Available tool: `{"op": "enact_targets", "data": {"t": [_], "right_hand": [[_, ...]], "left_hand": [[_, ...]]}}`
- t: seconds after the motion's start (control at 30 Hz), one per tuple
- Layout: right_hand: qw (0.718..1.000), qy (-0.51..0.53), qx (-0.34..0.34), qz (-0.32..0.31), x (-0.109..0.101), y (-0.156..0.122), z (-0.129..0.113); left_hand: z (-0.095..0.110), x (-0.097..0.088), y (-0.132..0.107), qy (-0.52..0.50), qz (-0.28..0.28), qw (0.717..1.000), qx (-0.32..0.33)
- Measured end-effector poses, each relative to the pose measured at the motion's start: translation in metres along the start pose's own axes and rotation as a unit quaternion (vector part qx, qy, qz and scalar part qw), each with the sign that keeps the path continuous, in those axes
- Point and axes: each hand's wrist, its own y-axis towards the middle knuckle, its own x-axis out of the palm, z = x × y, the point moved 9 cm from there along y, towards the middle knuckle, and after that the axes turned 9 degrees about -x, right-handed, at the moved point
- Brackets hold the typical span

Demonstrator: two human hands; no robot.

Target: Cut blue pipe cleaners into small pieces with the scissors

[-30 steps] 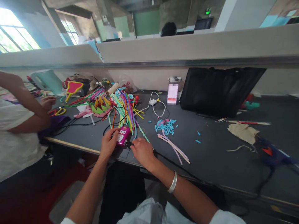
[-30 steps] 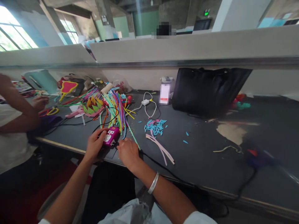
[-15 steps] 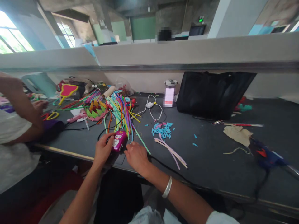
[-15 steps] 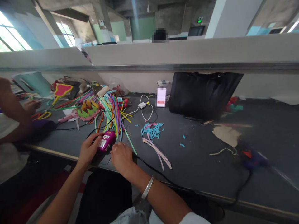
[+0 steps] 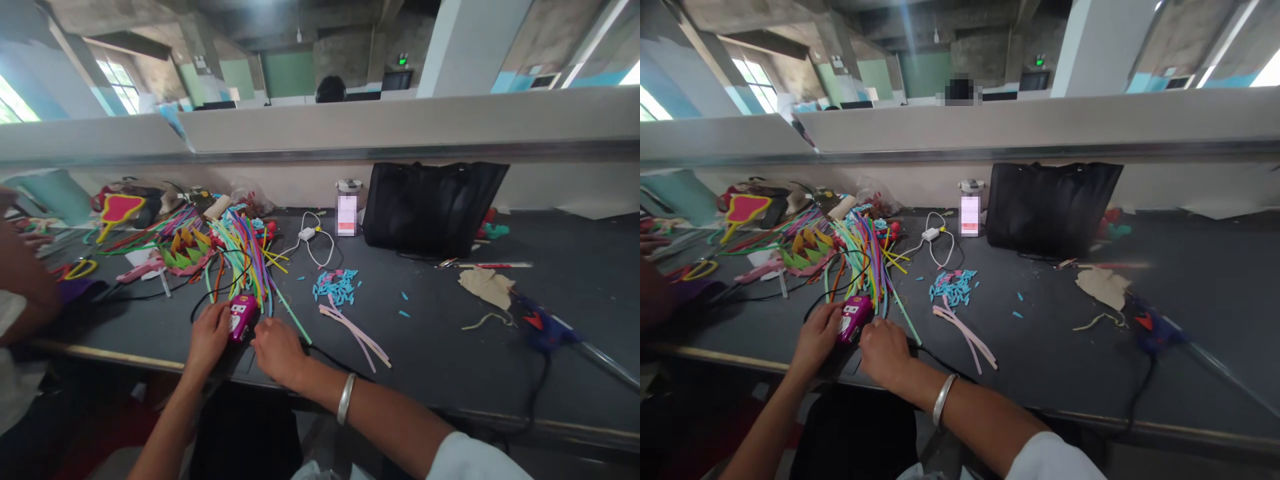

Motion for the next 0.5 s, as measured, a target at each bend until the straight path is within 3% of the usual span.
{"op": "enact_targets", "data": {"t": [0.5], "right_hand": [[0.999, -0.024, -0.022, 0.012, -0.0038, 0.0060, -0.0082]], "left_hand": [[0.0007, 0.0020, 0.0016, 0.025, 0.006, 1.000, 0.002]]}}
